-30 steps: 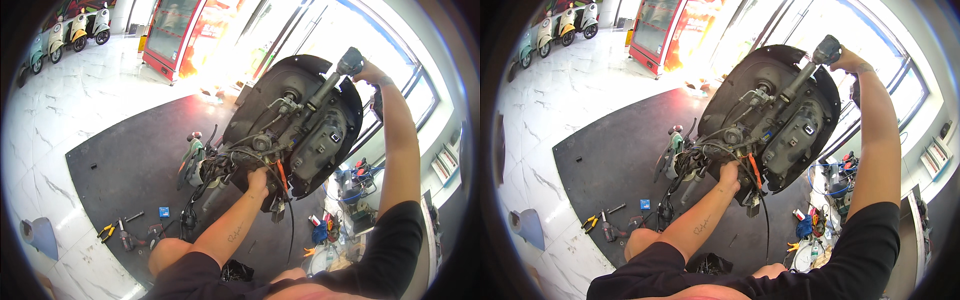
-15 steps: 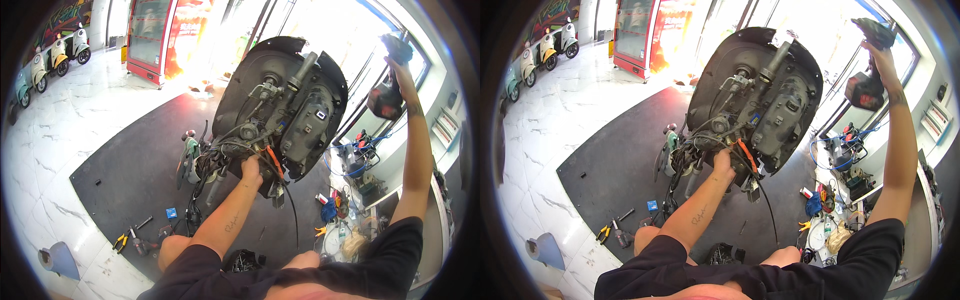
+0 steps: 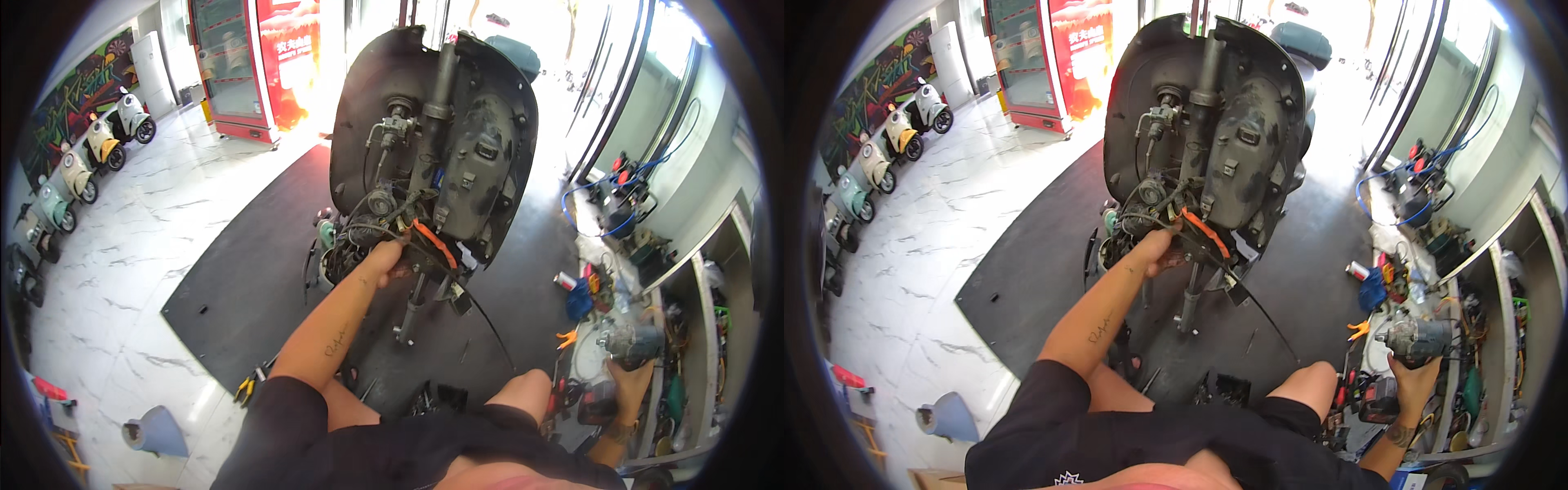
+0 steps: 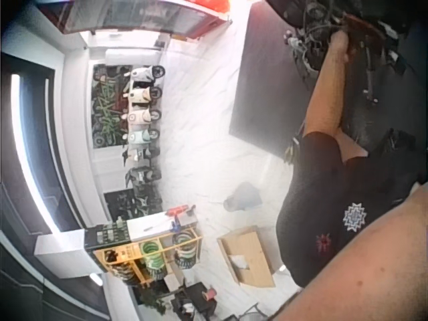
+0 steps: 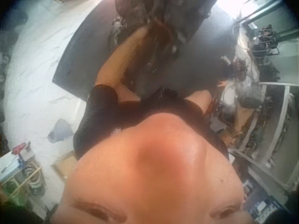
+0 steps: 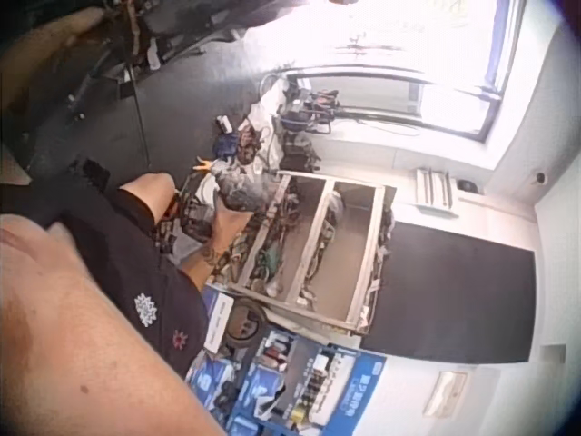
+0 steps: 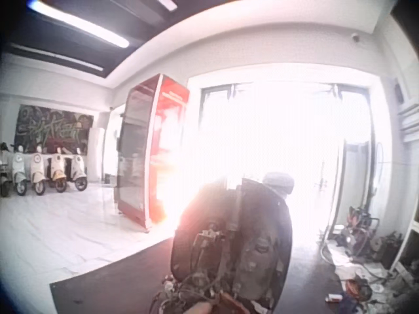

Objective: The person uses a cordless impact driver to remove and install bolts on a scooter's front assembly. They handle the steering stem, wiring harness, and front fairing, aligning and securing components with both hands and the power tool.

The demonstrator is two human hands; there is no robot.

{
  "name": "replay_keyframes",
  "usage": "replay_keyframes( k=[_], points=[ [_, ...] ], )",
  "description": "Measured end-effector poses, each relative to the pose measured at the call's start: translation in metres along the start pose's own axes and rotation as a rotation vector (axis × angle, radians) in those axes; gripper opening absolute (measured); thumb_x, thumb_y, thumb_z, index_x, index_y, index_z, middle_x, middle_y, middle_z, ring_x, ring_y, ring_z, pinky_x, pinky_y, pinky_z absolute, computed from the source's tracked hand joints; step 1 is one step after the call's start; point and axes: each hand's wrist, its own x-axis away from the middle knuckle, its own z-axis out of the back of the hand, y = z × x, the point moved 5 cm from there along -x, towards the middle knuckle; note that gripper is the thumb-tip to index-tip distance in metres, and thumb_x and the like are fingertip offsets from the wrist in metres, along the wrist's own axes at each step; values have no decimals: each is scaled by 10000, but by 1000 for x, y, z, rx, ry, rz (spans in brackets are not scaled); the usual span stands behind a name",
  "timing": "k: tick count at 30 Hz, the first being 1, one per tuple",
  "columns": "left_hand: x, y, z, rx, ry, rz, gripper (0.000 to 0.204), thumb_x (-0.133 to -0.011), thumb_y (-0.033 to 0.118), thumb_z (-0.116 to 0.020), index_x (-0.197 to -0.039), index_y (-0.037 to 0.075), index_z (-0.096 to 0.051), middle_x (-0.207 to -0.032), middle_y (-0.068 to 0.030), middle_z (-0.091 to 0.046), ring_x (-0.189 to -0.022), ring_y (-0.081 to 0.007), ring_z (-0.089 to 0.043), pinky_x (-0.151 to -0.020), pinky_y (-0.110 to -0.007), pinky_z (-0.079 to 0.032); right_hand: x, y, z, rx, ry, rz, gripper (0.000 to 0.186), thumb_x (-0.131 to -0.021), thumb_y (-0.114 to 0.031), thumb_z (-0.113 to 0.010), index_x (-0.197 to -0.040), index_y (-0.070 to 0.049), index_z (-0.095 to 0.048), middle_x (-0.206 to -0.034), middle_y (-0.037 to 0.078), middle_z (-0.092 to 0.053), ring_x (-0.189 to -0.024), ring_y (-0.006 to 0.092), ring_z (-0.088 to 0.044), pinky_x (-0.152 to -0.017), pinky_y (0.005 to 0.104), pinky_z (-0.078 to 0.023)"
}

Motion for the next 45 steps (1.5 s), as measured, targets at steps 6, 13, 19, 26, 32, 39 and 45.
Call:
replay_keyframes(
  k=[6, 13, 19, 26, 32, 39, 45],
  points=[
    [110, 150, -41, -1337, 401, -805, 485, -1058, 398, -627, -1177, -69, -686, -858, -146, -766, -654, -248, -703, -634, -367, -560, 41, 115, 25, 228, 287, -187, 787, -783, -167, -917, -1414, 45, -497, -1338, 188, -618, -1172, 254, -618, -1038, 376, -480],
    [73, 192, -90, -332, 859, -1353, 484, -1113, 380, -420, -1228, -36, -638, -1257, -285, -616, -1176, -483, -592, -1023, -507, -457, 35, 114, 8, 53, 292, -59, 816, -792, -143, -909, -1450, 58, -471, -1397, 192, -596, -1230, 276, -612, -1068, 382, -479],
    [98, 142, -52, 232, 427, -1383, 665, -1131, 500, -422, -900, -72, -672, -664, -123, -600, -573, -249, -558, -645, -430, -479, 4, 53, -12, 112, 295, -107, 799, -768, -95, -929, -1415, 48, -483, -1312, 155, -635, -1141, 232, -654, -999, 366, -529],
    [108, 150, -59, -73, 661, -1314, 517, -1078, 395, -572, -1024, -115, -640, -1096, -272, -631, -994, -411, -641, -892, -471, -479, -34, -15, -49, -185, 154, 163, 759, -760, -30, -922, -1399, 0, -512, -1309, 116, -644, -1140, 206, -659, -1009, 349, -521],
    [103, 136, -59, -32, 403, -1467, 385, -1049, 292, -640, -1026, -92, -654, -967, -159, -649, -905, -246, -631, -865, -407, -496, -26, 0, -107, -213, 77, 132, 736, -750, -82, -950, -1352, 15, -538, -1271, 122, -660, -1113, 210, -655, -989, 340, -520],
    [108, 141, -32, -392, 495, -1274, 426, -933, 344, -789, -1091, -37, -678, -1087, -169, -682, -992, -303, -673, -900, -421, -507, -22, 65, -209, -363, -20, 18, 722, -749, -101, -946, -1336, 10, -540, -1203, 100, -692, -1047, 193, -678, -949, 330, -533],
    [131, 126, -18, -519, 386, -1048, 377, -869, 223, -845, -1115, -41, -734, -948, -98, -778, -820, -130, -692, -730, -313, -529, -10, 148, -275, -57, 36, -55, 826, -725, -229, -967, -1389, 9, -537, -1276, 159, -677, -1154, 264, -674, -994, 378, -522]
  ],
)
